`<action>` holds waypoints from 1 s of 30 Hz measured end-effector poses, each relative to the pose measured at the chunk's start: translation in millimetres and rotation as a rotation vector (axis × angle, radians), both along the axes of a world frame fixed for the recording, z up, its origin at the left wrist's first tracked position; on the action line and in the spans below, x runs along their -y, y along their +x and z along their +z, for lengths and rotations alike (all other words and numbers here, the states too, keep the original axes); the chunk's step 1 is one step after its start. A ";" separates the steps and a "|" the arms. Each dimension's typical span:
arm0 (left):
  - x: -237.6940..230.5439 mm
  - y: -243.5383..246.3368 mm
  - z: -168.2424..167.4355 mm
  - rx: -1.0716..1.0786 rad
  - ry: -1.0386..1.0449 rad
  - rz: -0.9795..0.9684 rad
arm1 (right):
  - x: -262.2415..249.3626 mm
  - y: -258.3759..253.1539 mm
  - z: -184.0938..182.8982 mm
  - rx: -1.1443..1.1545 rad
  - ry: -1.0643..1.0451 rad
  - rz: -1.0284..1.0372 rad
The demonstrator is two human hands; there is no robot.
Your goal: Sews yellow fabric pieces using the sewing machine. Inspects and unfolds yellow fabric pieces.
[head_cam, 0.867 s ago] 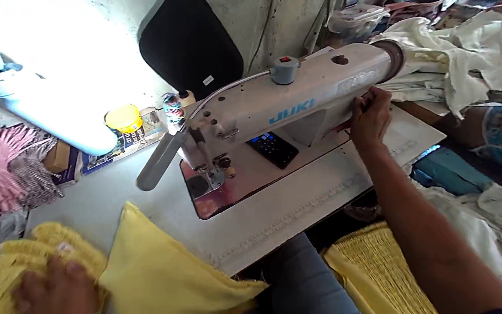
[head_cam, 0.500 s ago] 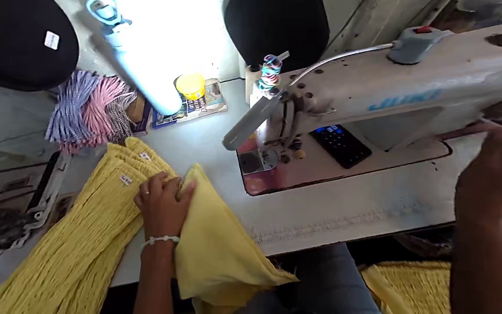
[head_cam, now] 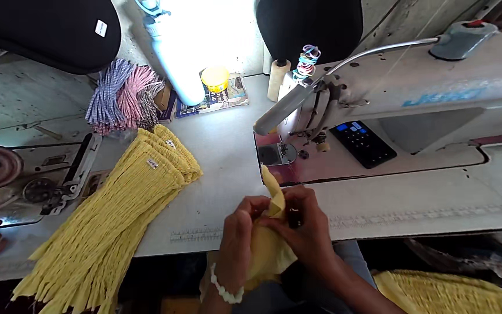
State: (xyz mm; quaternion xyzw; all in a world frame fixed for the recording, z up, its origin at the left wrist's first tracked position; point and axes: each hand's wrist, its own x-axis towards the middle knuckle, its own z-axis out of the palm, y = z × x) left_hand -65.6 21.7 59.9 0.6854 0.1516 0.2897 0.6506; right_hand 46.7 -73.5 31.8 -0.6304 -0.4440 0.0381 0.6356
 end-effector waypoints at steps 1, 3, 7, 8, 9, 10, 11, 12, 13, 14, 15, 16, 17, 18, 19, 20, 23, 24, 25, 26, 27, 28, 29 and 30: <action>4.7 1.9 -4.7 0.018 0.007 -0.039 | 3.9 4.9 -0.9 0.031 0.007 -0.022; 8.3 4.8 -10.5 0.006 0.064 -0.035 | 13.2 11.6 -1.7 0.083 0.031 0.018; -1.9 -1.4 -11.7 -0.024 0.311 0.007 | 37.0 26.2 9.3 -0.255 -0.005 0.164; -6.8 -5.8 -8.7 -0.010 0.351 -0.007 | 42.8 31.3 12.5 -0.440 0.002 0.203; -11.6 -9.6 -5.3 0.025 0.354 -0.013 | 47.6 37.2 14.9 -0.598 0.032 0.232; -15.6 -12.7 -1.8 0.070 0.336 0.004 | 52.4 43.3 16.1 -0.702 0.066 0.252; -18.8 -15.7 1.9 0.111 0.307 0.037 | 56.8 49.5 16.9 -0.761 0.088 0.261; -21.4 -18.6 6.1 0.140 0.279 0.070 | 60.6 56.1 18.1 -0.805 0.097 0.263; -22.6 -20.9 10.4 0.154 0.266 0.085 | 63.1 61.2 19.7 -0.849 0.093 0.267; -20.7 -21.4 14.4 0.146 0.262 0.080 | 63.8 63.7 21.9 -0.889 0.075 0.276; -15.6 -20.2 17.7 0.114 0.266 0.068 | 63.4 63.5 23.7 -0.904 0.038 0.294; -8.7 -18.0 19.9 0.069 0.284 0.057 | 63.2 61.7 24.4 -0.889 0.006 0.323; -2.3 -14.8 20.5 0.041 0.298 0.040 | 63.3 60.4 24.2 -0.845 -0.019 0.366; 2.8 -11.2 20.6 0.027 0.307 0.023 | 63.2 60.0 24.7 -0.795 -0.044 0.402; 7.0 -7.8 20.7 0.022 0.314 0.008 | 62.7 59.9 26.1 -0.753 -0.063 0.425; 10.6 -5.1 21.2 0.017 0.329 -0.005 | 62.1 59.7 28.5 -0.739 -0.075 0.431; 19.8 -0.4 24.2 -0.020 0.455 -0.042 | 63.9 61.5 34.7 -0.768 -0.111 0.463; 22.4 0.7 24.6 -0.025 0.507 -0.042 | 65.4 62.5 34.4 -0.775 -0.100 0.491; 24.8 1.7 24.3 -0.022 0.547 -0.031 | 67.4 63.1 33.2 -0.779 -0.077 0.510; 26.6 2.7 22.8 -0.007 0.563 -0.017 | 69.5 63.5 31.6 -0.778 -0.049 0.516; 27.6 3.0 20.6 0.007 0.566 -0.003 | 71.5 63.6 30.3 -0.767 -0.028 0.510; 28.8 2.7 18.5 0.013 0.564 0.012 | 73.4 63.3 29.2 -0.754 -0.006 0.494; 30.6 2.6 17.1 0.015 0.568 0.038 | 75.3 62.7 28.6 -0.738 0.009 0.476; 32.9 3.0 15.5 0.022 0.582 0.072 | 77.4 61.9 27.9 -0.721 0.017 0.470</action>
